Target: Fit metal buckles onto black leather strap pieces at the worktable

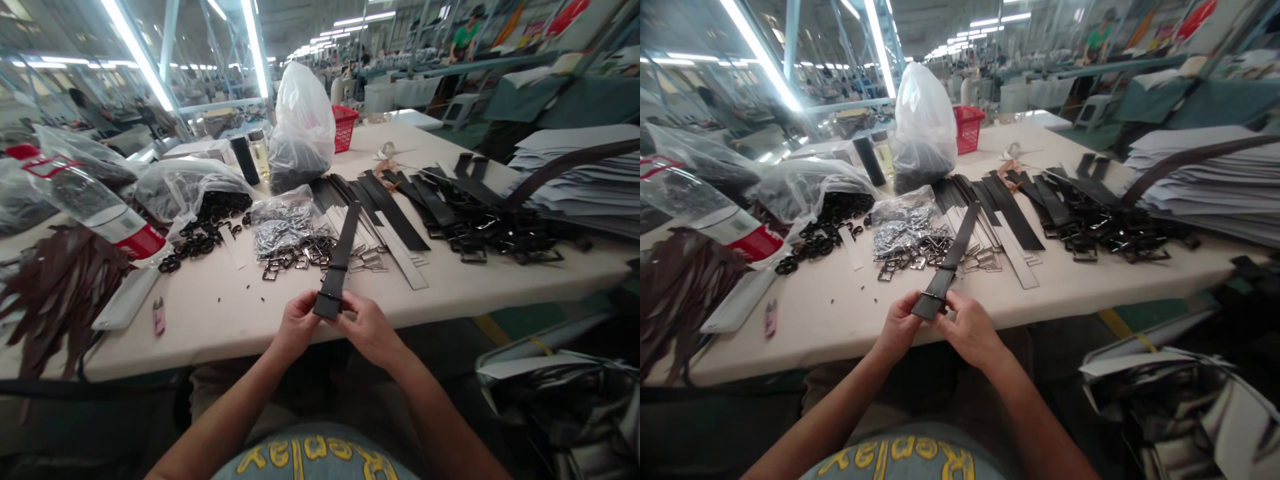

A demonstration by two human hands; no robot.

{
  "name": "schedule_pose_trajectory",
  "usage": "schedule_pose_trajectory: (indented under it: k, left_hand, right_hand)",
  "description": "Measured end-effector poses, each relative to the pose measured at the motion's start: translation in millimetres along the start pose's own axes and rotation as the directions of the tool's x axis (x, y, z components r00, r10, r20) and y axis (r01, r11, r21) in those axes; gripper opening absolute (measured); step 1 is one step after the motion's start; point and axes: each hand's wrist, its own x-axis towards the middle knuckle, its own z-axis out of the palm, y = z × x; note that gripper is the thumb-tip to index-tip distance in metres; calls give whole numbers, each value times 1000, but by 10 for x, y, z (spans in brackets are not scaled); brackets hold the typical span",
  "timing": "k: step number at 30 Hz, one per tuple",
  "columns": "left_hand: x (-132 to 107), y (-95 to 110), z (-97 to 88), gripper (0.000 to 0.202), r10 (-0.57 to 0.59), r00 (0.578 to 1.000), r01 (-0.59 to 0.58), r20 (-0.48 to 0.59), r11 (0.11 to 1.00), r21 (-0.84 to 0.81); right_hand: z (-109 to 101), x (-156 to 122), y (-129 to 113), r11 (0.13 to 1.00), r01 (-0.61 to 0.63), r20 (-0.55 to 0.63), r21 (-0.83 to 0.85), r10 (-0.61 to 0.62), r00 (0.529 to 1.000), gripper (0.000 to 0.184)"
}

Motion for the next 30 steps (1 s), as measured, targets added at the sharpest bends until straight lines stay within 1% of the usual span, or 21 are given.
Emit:
schedule_pose_trajectory:
  k: [2,5,7,9,12,15,20,24,27,30]
  left_hand:
    - [10,-28,20,26,26,1000,-26,-11,1000,-10]
    - [31,-61,69,28,44,998,-45,-37,998,-38]
    - [41,-75,117,29,53,997,-55,-62,998,-35]
    - [45,-81,167,29,72,993,-73,-90,997,-12]
    - [42,-70,217,25,114,986,-112,-119,993,25]
    - [38,-43,238,22,129,986,-125,-110,991,39]
    - [42,-41,279,16,154,985,-150,-77,987,53]
    - [73,-60,318,14,198,978,-194,-66,979,68]
    - [97,-42,281,17,181,984,-180,-3,981,77]
    - [113,3,127,21,126,990,-134,54,974,184]
  right_hand:
    - [107,29,30,982,-11,-68,189,25,997,35]
    - [248,70,67,896,-30,-147,443,105,983,43]
    - [330,86,82,835,-30,-212,549,173,962,44]
    - [394,92,87,796,-4,-275,606,214,937,40]
    - [445,92,80,781,45,-322,623,203,925,34]
    - [456,96,78,780,58,-335,623,199,921,32]
    - [478,151,123,806,50,-430,589,261,864,32]
    - [492,203,187,826,54,-466,561,261,846,35]
    - [466,223,221,839,79,-469,538,220,855,35]
    - [388,249,237,857,93,-442,507,166,881,32]
